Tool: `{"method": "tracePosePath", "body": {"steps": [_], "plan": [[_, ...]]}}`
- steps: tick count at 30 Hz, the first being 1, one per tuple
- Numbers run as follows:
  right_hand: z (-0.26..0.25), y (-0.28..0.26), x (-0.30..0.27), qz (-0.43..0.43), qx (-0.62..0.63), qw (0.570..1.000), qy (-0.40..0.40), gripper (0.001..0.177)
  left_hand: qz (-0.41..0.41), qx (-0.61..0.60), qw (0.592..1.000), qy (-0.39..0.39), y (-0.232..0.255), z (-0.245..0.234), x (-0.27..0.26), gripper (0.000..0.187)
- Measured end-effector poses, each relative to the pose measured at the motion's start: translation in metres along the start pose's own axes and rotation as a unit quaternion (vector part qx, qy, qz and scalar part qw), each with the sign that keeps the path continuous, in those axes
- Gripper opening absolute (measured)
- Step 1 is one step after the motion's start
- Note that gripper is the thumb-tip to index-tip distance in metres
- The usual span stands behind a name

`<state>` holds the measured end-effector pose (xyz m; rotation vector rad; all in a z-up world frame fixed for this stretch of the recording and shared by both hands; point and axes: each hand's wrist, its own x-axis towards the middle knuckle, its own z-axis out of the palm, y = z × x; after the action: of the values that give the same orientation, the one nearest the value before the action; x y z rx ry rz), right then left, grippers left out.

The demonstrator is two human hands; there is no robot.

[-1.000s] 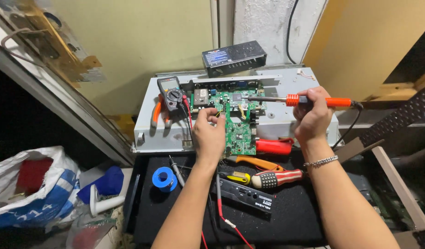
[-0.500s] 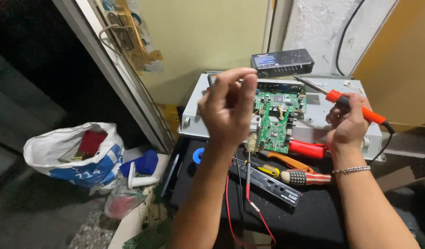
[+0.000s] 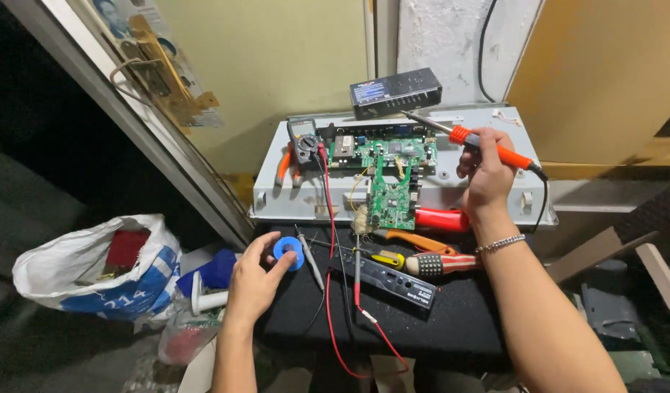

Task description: The person works on a green circuit board, using a multimeter to test components and a soldering iron with solder wire to make connections. They also use pliers to manipulate parts on the board.

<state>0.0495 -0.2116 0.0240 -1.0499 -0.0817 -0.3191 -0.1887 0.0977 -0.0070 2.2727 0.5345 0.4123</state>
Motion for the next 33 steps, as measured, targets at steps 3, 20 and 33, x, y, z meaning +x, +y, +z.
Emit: {"method": "tracePosePath", "body": {"steps": [3, 20, 33], "plan": [[-0.001, -0.001, 0.001, 0.01, -0.008, 1.0, 0.014, 0.021, 0.02, 0.036, 0.998, -0.045, -0.005, 0.002, -0.003, 0.073], [0.022, 0.01, -0.03, -0.353, -0.179, 0.903, -0.168, 0.026, 0.407, -0.226, 0.885, 0.002, 0.111, 0.1, 0.093, 0.054], [0.048, 0.028, -0.045, -0.456, -0.298, 0.796, -0.262, 0.027, 0.376, -0.267, 0.881, 0.108, 0.088, 0.111, 0.113, 0.056]]}}
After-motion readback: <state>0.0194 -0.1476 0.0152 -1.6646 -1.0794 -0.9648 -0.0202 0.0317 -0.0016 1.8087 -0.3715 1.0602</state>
